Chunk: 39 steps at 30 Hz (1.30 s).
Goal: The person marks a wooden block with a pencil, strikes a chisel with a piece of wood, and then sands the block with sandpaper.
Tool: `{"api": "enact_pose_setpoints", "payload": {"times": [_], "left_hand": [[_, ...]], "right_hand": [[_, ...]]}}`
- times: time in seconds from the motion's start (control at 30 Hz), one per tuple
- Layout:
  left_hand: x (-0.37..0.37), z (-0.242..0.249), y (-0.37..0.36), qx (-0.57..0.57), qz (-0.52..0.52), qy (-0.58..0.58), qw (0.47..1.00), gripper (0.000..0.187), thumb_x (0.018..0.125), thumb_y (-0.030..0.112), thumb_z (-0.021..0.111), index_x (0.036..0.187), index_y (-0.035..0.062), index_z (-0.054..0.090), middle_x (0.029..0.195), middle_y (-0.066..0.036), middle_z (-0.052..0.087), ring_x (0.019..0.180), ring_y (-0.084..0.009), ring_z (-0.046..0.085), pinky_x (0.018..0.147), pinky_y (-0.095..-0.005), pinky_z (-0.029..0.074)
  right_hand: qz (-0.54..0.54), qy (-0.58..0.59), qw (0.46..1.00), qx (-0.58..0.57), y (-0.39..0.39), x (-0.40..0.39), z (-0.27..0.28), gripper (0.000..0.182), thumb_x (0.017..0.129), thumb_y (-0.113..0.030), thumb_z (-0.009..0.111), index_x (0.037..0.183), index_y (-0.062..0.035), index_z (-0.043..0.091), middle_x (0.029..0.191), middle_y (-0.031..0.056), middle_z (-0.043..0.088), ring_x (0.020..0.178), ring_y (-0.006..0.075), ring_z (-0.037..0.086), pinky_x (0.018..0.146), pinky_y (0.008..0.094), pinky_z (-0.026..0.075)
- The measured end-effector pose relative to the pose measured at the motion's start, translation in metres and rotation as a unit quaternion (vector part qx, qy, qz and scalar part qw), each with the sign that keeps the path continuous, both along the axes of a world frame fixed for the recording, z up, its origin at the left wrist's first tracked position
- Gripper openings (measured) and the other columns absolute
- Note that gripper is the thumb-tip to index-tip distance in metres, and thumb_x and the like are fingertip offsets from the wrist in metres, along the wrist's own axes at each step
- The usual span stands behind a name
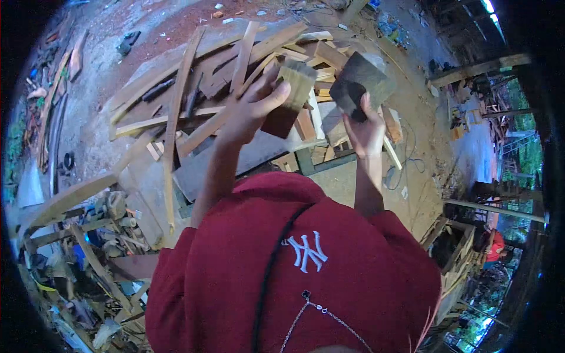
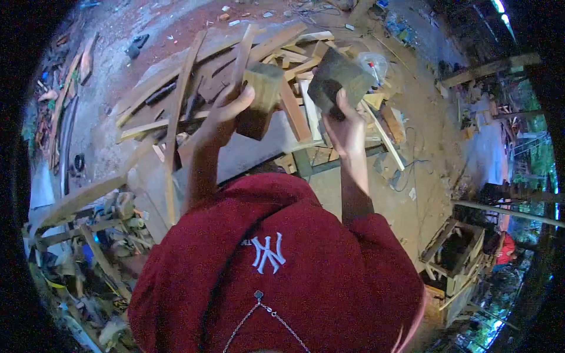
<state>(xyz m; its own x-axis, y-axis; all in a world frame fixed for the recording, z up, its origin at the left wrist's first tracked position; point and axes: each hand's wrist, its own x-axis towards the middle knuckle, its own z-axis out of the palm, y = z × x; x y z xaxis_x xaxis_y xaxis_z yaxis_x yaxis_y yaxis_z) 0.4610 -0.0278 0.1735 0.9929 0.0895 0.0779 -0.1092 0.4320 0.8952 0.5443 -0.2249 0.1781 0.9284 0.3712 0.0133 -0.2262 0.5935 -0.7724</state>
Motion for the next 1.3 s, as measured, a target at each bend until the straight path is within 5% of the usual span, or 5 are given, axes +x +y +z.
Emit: {"api": "enact_pose_setpoints", "payload": {"times": [0.23, 0.53, 1.0, 1.1, 1.3], "left_hand": [[0.005, -0.019, 0.01, -0.064, 0.005, -0.093, 0.994, 0.08, 0.08, 0.066, 0.036, 0.126, 0.0003, 0.035, 0.088, -0.011, 0.057, 0.07, -0.017, 0.057, 0.057, -0.0271, 0.047], [-0.005, 0.029, 0.038, 0.417, 0.269, -0.287, 0.82, 0.066, 0.059, 0.018, 0.074, 0.11, -0.0022, 0.037, 0.094, -0.012, 0.053, 0.087, -0.0219, 0.056, 0.081, -0.033, 0.044], [0.017, 0.055, 0.027, 0.514, 0.268, -0.27, 0.769, 0.05, 0.049, 0.018, 0.081, 0.089, 0.0034, 0.054, 0.081, -0.007, 0.053, 0.078, -0.0212, 0.052, 0.071, -0.0331, 0.043], [0.015, -0.004, 0.019, 0.295, 0.161, -0.038, 0.941, 0.047, 0.058, 0.01, 0.075, 0.1, 0.0032, 0.054, 0.09, -0.005, 0.056, 0.09, -0.0179, 0.054, 0.079, -0.0312, 0.044], [-0.004, -0.205, 0.009, 0.252, 0.15, 0.093, 0.952, 0.045, 0.066, 0.008, 0.071, 0.107, 0.0019, 0.053, 0.108, -0.011, 0.05, 0.102, -0.021, 0.051, 0.087, -0.0319, 0.041]], "right_hand": [[0.092, -0.09, 0.986, -0.103, 0.009, -0.017, -0.012, 0.045, 0.087, -0.019, 0.05, 0.124, 0.0032, 0.038, 0.123, 0.0163, 0.047, 0.114, 0.0278, 0.046, 0.098, 0.0396, 0.032], [0.142, -0.118, 0.978, -0.092, 0.016, -0.019, 0.001, 0.054, 0.082, -0.028, 0.059, 0.12, 0.0056, 0.04, 0.113, 0.0186, 0.053, 0.101, 0.0278, 0.055, 0.088, 0.0359, 0.042], [0.183, -0.142, 0.958, -0.17, 0.008, -0.016, -0.012, 0.031, 0.085, -0.022, 0.059, 0.106, 0.0006, 0.055, 0.098, 0.0047, 0.059, 0.088, 0.0116, 0.053, 0.078, 0.0245, 0.042], [0.083, -0.408, 0.823, -0.385, 0.022, -0.012, -0.02, 0.035, 0.084, -0.015, 0.055, 0.116, -0.0023, 0.051, 0.115, 0.0158, 0.053, 0.107, 0.0251, 0.05, 0.09, 0.0323, 0.039], [0.168, -0.522, 0.669, -0.502, 0.031, -0.01, -0.121, 0.053, 0.077, 0.006, 0.042, 0.128, -0.0072, 0.041, 0.134, 0.0148, 0.037, 0.126, 0.0276, 0.033, 0.105, 0.0376, 0.025]]}}
